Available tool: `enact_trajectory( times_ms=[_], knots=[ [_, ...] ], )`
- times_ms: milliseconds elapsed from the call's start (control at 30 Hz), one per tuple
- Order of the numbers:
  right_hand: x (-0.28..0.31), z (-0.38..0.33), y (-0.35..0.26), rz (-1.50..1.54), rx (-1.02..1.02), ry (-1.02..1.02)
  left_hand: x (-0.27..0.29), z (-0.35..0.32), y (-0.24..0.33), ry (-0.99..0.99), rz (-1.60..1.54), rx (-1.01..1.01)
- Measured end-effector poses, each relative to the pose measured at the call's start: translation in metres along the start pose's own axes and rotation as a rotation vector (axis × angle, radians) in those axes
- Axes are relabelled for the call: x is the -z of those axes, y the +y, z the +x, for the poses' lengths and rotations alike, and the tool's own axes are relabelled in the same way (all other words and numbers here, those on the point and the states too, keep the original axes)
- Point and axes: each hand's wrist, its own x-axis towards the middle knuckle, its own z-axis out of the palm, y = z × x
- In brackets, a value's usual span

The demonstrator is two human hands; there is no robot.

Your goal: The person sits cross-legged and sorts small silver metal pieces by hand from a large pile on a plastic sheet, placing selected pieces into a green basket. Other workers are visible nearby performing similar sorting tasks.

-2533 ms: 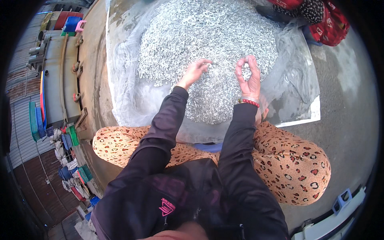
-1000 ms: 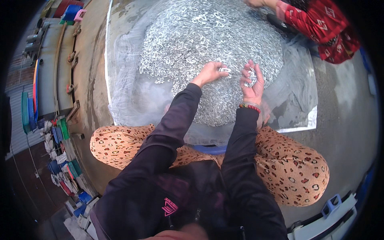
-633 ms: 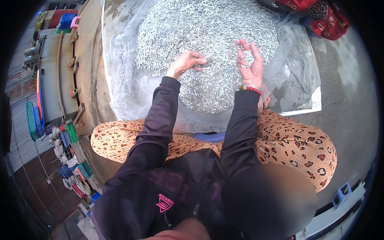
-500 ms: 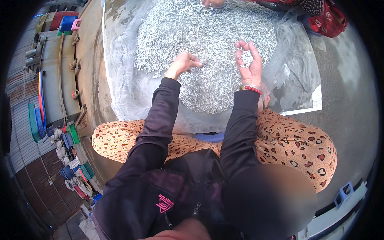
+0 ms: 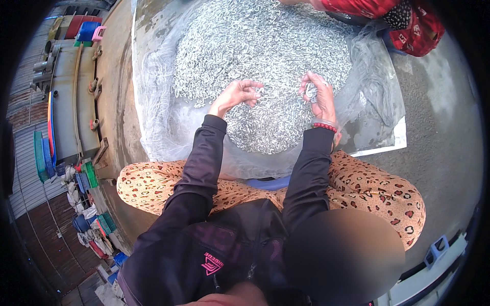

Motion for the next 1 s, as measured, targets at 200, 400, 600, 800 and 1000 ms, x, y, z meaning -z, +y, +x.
enact_trajectory(
  times_ms=[200, 400, 600, 800, 1000],
  knots=[
    [-0.007, -0.001, 0.000, -0.026, 0.005, -0.026, -0.006, -0.006, 0.000, 0.081, -0.339, -0.096],
    [-0.003, 0.002, 0.011, 0.076, 0.031, -0.059, 0.003, 0.000, -0.016, 0.063, -0.525, -0.020],
    [0.030, 0.010, 0.024, -0.146, -0.060, 0.100, -0.024, 0.028, -0.059, 0.419, 0.843, -0.103],
    [0.044, 0.029, 0.065, -0.507, -0.147, 0.276, -0.013, 0.008, -0.039, 0.297, 0.188, -0.069],
    [0.035, 0.050, 0.099, -1.347, -0.095, 0.375, -0.007, -0.018, 0.005, -0.048, -0.848, -0.260]
  ],
)
